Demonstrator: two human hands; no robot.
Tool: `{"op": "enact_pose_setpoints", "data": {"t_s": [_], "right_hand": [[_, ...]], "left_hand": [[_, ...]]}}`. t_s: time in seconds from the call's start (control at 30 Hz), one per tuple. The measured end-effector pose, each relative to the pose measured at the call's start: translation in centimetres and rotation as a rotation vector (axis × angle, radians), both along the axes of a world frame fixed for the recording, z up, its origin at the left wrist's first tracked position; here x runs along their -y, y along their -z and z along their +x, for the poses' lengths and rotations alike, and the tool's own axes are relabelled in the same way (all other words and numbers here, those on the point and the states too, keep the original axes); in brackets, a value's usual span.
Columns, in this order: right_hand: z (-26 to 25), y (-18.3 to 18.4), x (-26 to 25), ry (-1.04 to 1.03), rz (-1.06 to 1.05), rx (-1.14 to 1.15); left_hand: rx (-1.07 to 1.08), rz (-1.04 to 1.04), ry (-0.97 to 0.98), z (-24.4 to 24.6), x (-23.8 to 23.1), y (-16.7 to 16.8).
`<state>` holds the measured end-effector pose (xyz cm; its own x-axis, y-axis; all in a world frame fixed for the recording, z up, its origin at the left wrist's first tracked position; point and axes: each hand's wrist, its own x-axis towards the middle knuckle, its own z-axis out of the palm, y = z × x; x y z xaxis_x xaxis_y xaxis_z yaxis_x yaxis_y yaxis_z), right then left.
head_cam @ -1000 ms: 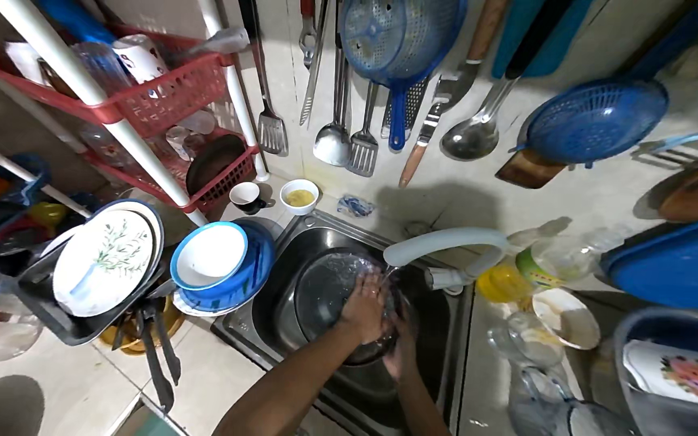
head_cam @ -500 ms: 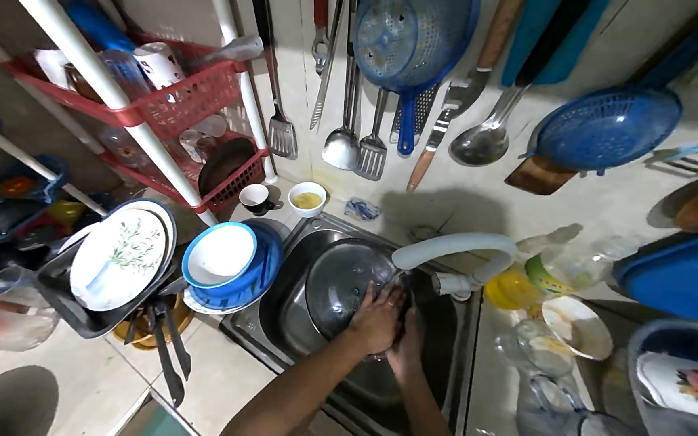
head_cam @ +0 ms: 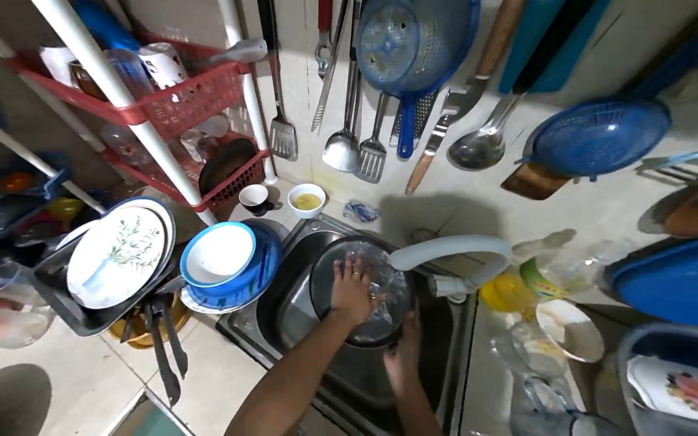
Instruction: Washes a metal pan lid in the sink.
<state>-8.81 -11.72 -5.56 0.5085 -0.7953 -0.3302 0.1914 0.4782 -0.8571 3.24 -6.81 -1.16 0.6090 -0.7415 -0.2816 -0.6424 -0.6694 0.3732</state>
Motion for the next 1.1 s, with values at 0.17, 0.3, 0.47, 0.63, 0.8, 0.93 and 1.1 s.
{"op": "enact_pose_setpoints", "data": {"t_s": [0.17,0.3,0.47,0.63,0.8,0.93,1.1], "right_hand": [[0.1,0.4,1.0,-0.014,-0.131,-0.037],[-0.3,-0.1,0.2,0.042,-0.184,-0.044],[-1.2,-1.7,-1.3,0.015,-0.416,-0.104],[-1.8,-3.0,-2.1,-0.135,-1.024,-0.394],[-2.1,-0.2,0.0,-0.092,-1.470,-0.393],[-3.1,1.2,1.1,-0.124,-1.478,-0.308],[-4.4,3.1,1.3,-0.048,-1.536,-0.253]], "left_hand": [[-0.080,-0.060,0.331,-1.2,-1.4,2.2],[-0.066,-0.106,0.158,-0.1,-1.6,2.7],[-0.155,-0.420,-0.425,-0.6,0.5,4.8],[-1.121,-1.057,-0.873,-2.2,2.3,-0.7],[-1.416,-1.215,-0.857,-1.1,2.3,-3.6],[-1.150,-1.039,-0.731,-1.9,2.8,-4.4],[-1.083,-1.137,-0.788,-3.0,2.8,-4.4]]}}
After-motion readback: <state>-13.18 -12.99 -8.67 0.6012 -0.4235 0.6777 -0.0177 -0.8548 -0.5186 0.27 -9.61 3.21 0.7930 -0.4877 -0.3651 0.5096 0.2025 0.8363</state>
